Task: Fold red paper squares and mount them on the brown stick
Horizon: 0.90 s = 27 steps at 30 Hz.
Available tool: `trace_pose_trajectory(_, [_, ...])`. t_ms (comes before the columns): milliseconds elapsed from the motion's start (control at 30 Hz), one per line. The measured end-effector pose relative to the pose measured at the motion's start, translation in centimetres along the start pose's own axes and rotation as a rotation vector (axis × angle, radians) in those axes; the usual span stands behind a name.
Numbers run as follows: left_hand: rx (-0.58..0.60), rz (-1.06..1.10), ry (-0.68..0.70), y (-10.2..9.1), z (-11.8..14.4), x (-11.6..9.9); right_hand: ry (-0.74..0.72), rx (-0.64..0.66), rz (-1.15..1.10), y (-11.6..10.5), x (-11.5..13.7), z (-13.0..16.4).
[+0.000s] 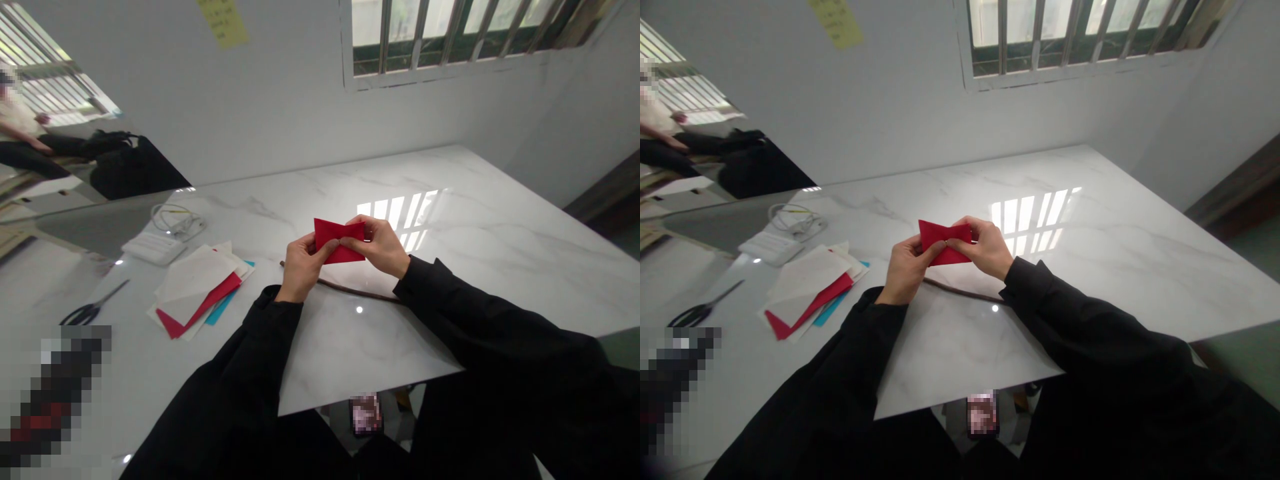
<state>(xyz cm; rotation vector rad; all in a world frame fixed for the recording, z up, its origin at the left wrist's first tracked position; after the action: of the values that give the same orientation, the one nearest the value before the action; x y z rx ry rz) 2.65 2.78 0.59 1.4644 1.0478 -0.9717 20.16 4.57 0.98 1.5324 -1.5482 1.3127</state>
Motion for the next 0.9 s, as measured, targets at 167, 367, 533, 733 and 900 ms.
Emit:
trace_pose_trajectory(167, [-0.007,-0.003,0.002,-0.1,-0.1,0.3,0.003,-0.002,0.029,-0.1,0.2,0.1])
trace_pose_trajectory(367, [-0.011,-0.039,0.008,-0.1,-0.1,0.4,-0.001,-0.006,0.067,0.1,0.2,0.2])
trace_pose_trajectory(533, [-0.023,-0.039,-0.003,-0.3,-0.2,0.1,0.035,0.008,-0.031,0.3,-0.1,0.0])
trace_pose_trajectory(733, [-0.022,0.001,-0.060,-0.6,-0.3,0.2,0.167,0.081,-0.179,0.4,-1.4,-0.4])
trace_pose_trajectory(900, [0.046,0.013,-0.114,-0.8,-0.5,-0.3,0.259,0.148,-0.345,0.5,-1.9,-0.3])
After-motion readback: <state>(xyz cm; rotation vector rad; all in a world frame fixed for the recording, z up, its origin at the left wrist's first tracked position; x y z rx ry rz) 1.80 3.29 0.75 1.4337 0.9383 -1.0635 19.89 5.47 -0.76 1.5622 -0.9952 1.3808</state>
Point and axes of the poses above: each hand's wrist, its own z-axis away from the middle knuckle, its own y-axis out of the palm, x = y × z, the point moved 3 cm from there along -z, towards the middle knuckle, and after that the axes turned 13 degrees about z, right-handed, at the moved point
